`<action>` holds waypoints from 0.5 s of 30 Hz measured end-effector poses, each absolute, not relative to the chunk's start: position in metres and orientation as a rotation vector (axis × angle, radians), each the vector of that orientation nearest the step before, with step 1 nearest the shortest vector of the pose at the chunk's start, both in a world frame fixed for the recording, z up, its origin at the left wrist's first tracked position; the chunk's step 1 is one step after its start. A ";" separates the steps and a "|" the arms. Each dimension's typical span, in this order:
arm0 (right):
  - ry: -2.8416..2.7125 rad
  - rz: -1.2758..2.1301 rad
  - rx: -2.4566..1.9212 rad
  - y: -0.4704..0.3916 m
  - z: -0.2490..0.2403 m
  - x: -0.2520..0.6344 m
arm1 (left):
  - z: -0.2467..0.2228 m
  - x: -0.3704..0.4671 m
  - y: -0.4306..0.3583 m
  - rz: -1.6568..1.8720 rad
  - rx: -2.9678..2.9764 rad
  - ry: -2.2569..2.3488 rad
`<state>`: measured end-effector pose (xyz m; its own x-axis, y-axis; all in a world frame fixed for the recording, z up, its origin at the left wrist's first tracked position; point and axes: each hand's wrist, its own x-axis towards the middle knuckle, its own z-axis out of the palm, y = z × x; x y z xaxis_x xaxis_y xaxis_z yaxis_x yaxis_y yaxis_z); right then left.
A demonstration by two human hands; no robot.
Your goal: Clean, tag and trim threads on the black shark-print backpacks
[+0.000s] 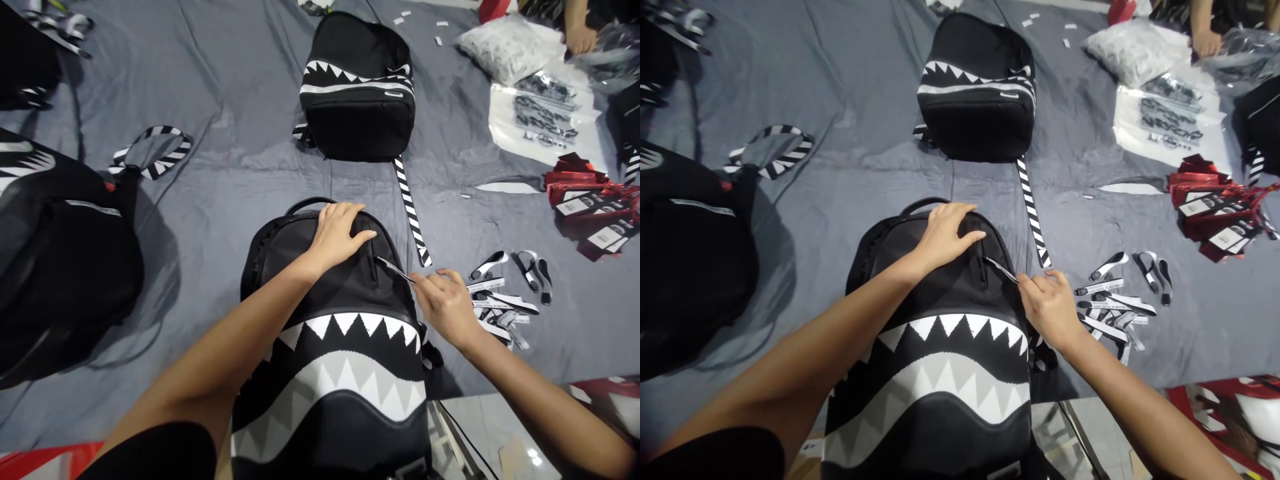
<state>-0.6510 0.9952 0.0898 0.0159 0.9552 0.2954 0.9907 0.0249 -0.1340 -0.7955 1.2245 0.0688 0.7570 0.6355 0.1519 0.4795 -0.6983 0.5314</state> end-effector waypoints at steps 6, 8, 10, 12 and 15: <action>-1.955 -0.187 -1.948 1.018 0.100 -0.641 | 0.065 -0.800 1.225 0.449 2.504 0.777; -1.956 -0.202 -1.968 1.027 0.103 -0.636 | 0.063 -0.801 1.225 0.462 2.503 0.779; -1.944 -0.228 -1.998 1.036 0.104 -0.630 | 0.061 -0.801 1.225 0.474 2.506 0.781; -1.935 -0.238 -2.023 1.043 0.103 -0.625 | 0.060 -0.801 1.225 0.481 2.510 0.778; -1.932 -0.224 -2.044 1.053 0.101 -0.618 | 0.058 -0.801 1.226 0.486 2.513 0.773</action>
